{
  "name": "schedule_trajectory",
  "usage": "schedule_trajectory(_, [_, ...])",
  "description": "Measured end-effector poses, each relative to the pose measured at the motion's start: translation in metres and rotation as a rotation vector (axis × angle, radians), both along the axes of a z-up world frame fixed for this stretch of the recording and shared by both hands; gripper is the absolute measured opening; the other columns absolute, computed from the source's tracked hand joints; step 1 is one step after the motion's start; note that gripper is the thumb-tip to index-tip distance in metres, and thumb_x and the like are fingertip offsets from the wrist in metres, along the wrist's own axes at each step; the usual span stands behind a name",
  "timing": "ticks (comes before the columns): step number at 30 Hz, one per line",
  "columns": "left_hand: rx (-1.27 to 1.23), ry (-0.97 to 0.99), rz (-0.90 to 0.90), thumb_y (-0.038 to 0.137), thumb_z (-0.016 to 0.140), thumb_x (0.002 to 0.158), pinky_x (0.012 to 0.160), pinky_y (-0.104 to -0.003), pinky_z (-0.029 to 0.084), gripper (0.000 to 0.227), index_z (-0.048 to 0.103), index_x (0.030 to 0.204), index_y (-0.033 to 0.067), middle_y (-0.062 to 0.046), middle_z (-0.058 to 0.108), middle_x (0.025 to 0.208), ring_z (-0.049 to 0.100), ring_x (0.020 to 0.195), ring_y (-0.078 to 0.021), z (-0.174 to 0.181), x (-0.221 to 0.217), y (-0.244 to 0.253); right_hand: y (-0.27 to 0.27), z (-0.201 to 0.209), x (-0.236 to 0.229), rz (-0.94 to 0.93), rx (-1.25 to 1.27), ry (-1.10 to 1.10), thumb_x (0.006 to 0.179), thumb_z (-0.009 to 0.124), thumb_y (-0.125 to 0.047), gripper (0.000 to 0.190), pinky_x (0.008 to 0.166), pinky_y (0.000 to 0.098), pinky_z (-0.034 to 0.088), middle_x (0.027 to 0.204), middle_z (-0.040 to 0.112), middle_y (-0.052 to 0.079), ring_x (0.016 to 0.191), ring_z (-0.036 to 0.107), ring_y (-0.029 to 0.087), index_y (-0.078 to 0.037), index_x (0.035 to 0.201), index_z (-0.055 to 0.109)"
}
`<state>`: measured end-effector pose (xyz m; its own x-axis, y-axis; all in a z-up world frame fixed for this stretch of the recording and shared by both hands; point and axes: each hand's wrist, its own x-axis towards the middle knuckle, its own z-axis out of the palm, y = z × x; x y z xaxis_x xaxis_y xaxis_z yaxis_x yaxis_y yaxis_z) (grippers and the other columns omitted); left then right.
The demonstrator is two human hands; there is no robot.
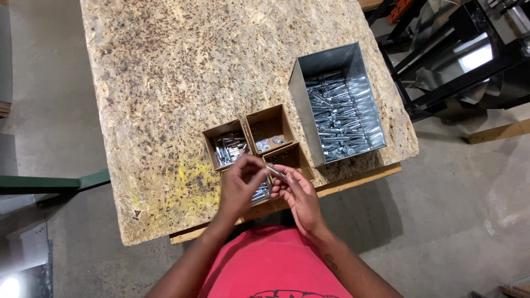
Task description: The person repeatedly picks a bolt from a cardboard box, threads a nut onto it, and places the assembled fastener into a metal bin. The person continues this process throughout the clip.
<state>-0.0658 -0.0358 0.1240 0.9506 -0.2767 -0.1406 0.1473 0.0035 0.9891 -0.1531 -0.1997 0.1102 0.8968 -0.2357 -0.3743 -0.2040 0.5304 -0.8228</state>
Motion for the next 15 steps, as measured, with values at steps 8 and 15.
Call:
schedule_trajectory(8, [0.330,-0.381,-0.272,0.034,0.088,0.107,0.089,-0.051,0.065,0.025,0.082,0.124,0.0172,-0.016,0.087,0.103,0.083,0.093,-0.0405,0.035,0.030,-0.027,-0.026,-0.013,-0.014,-0.116,0.206,0.103,0.121,0.064,-0.022,0.027,0.080,0.0299,0.064,0.099,0.070,0.008,0.088,0.071,0.015,0.002,0.129,0.073])
schedule_trajectory(15, [0.830,-0.543,-0.615,0.014,0.077,0.112,0.092,-0.054,0.067,0.022,0.074,0.130,0.0016,-0.022,0.083,0.105,0.084,0.099,-0.0434,-0.095,0.132,-0.066,-0.053,-0.007,-0.024,-0.113,0.226,0.139,0.120,0.065,-0.027,0.033,0.067,0.0339,0.059,0.095,0.059,0.005,0.082,0.060,0.015,0.004,0.127,0.072])
